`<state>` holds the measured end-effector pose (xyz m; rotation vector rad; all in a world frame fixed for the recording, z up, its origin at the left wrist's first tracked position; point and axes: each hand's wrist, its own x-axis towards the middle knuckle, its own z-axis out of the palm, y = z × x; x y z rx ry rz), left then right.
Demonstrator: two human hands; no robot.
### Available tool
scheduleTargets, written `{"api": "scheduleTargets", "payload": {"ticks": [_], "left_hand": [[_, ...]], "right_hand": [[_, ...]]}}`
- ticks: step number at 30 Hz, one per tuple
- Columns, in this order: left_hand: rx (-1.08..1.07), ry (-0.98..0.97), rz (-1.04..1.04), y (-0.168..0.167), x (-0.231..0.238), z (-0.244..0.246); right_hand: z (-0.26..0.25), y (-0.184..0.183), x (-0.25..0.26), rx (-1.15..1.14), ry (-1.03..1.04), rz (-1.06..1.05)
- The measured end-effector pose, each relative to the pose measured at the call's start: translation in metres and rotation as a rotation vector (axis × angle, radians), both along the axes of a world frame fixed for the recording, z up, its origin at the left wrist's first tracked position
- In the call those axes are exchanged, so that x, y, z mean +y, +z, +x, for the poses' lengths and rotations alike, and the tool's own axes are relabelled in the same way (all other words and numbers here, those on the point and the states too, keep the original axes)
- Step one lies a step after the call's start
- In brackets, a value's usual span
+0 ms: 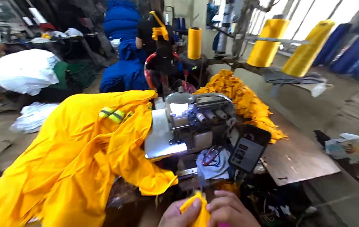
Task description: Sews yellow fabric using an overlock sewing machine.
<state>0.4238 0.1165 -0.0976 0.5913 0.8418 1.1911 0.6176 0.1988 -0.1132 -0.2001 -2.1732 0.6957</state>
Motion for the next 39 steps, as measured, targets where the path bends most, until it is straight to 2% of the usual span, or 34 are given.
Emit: {"api": "scheduleTargets", "payload": {"ticks": [2,4,7,11,16,22,25,28,32,35,39], "left_hand": [[0.172,0.065,0.176,0.002,-0.003,-0.009],[0.401,0.078,0.394,-0.002,-0.005,-0.02],[0.538,0.147,0.557,-0.008,-0.005,-0.023],[0.596,0.26,0.45,-0.008,-0.012,-0.022],[0.696,0.269,0.39,-0.01,-0.02,-0.026],[0.607,0.254,0.385,-0.022,-0.016,-0.023],[0.602,0.294,0.372,-0.022,-0.016,-0.019],[0.625,0.328,0.367,-0.021,-0.014,-0.017],[0.667,0.353,0.382,-0.024,-0.014,-0.017],[0.631,0.358,0.407,-0.029,-0.014,-0.018],[0.461,0.392,0.345,-0.021,-0.014,-0.015]], "right_hand": [[-0.002,-0.011,-0.014,0.001,-0.019,-0.098],[-0.002,-0.013,-0.016,0.031,-0.015,-0.338],[-0.013,-0.008,-0.02,0.019,0.032,-0.631],[-0.027,-0.003,-0.03,-0.023,-0.069,-0.624],[-0.029,-0.015,-0.021,-0.011,0.037,-0.529],[-0.034,-0.039,-0.015,0.09,0.137,-0.743],[-0.033,-0.03,-0.019,0.099,0.139,-0.798],[-0.033,-0.027,-0.02,0.043,0.069,-0.752],[-0.032,-0.031,-0.018,0.017,0.145,-0.73],[-0.033,-0.036,-0.016,0.013,0.202,-0.719],[-0.032,-0.045,-0.02,0.052,0.341,-0.812]]}}
